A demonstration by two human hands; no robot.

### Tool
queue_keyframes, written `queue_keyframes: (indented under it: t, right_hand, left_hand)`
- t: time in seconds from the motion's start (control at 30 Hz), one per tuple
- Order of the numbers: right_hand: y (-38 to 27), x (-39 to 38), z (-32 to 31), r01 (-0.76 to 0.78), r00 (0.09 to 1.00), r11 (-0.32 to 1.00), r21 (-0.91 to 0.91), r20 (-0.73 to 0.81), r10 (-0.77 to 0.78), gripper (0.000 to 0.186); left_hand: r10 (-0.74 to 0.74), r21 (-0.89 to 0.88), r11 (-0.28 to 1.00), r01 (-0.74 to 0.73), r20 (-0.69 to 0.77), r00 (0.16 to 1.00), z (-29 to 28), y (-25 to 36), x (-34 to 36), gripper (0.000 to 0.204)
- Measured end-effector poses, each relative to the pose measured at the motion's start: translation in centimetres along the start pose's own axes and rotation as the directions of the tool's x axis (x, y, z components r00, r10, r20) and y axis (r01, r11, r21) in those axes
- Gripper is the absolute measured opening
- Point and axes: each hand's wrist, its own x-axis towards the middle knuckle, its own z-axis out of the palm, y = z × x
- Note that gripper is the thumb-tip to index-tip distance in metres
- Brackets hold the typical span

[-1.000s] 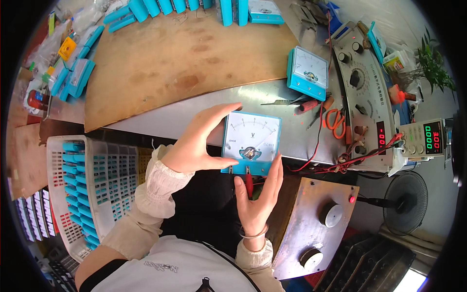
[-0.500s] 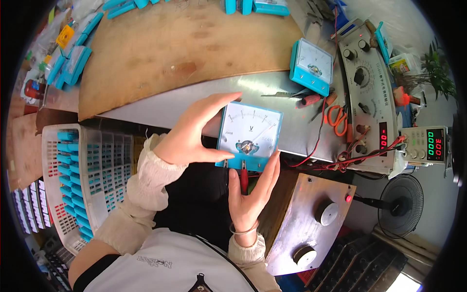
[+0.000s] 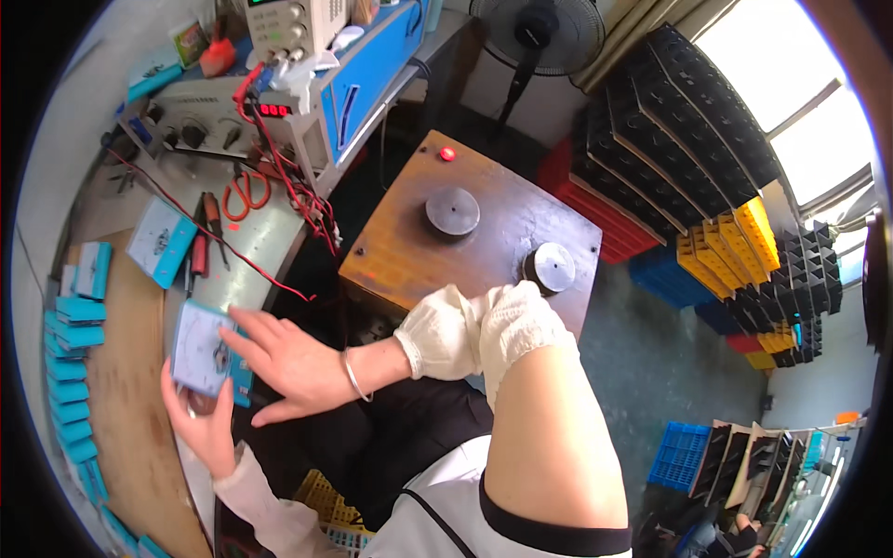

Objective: The recorder tests a series of analog voltmeters by placing them on a testing jig and connecting them to power supply probes.

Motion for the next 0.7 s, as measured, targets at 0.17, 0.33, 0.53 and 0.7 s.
queue_keyframes:
  t: [0.17, 0.33, 0.53, 0.7]
  right_hand:
    - [1.4, -6.7, -5.4, 0.102, 0.994, 0.962, -0.255, 0.063, -0.089, 0.108]
    - [2.4, -2.9, -2.2, 0.162, 0.966, 0.959, -0.232, 0.237, -0.106, 0.098]
    - [4.0, -0.5, -3.4, 0.252, 0.948, 0.919, -0.302, 0.27, -0.171, 0.094]
    - [1.3, 0.1, -4.0, 0.051, 0.953, 0.932, -0.358, 0.295, 0.061, 0.096]
  left_hand:
    - [0.077, 0.589, 0.804, -0.082, 0.034, 0.996, 6.3, 3.3, -4.1, 0.084]
    - [0.401, 0.64, 0.659, -0.394, 0.143, 0.905, 9.8, 16.4, -2.5, 0.058]
    - [0.48, -0.364, 0.768, -0.526, 0.872, 0.096, 19.0, 28.2, -5.6, 0.026]
    - [0.517, -0.585, 0.697, -0.415, 0.81, -0.275, 18.5, 31.6, -3.8, 0.038]
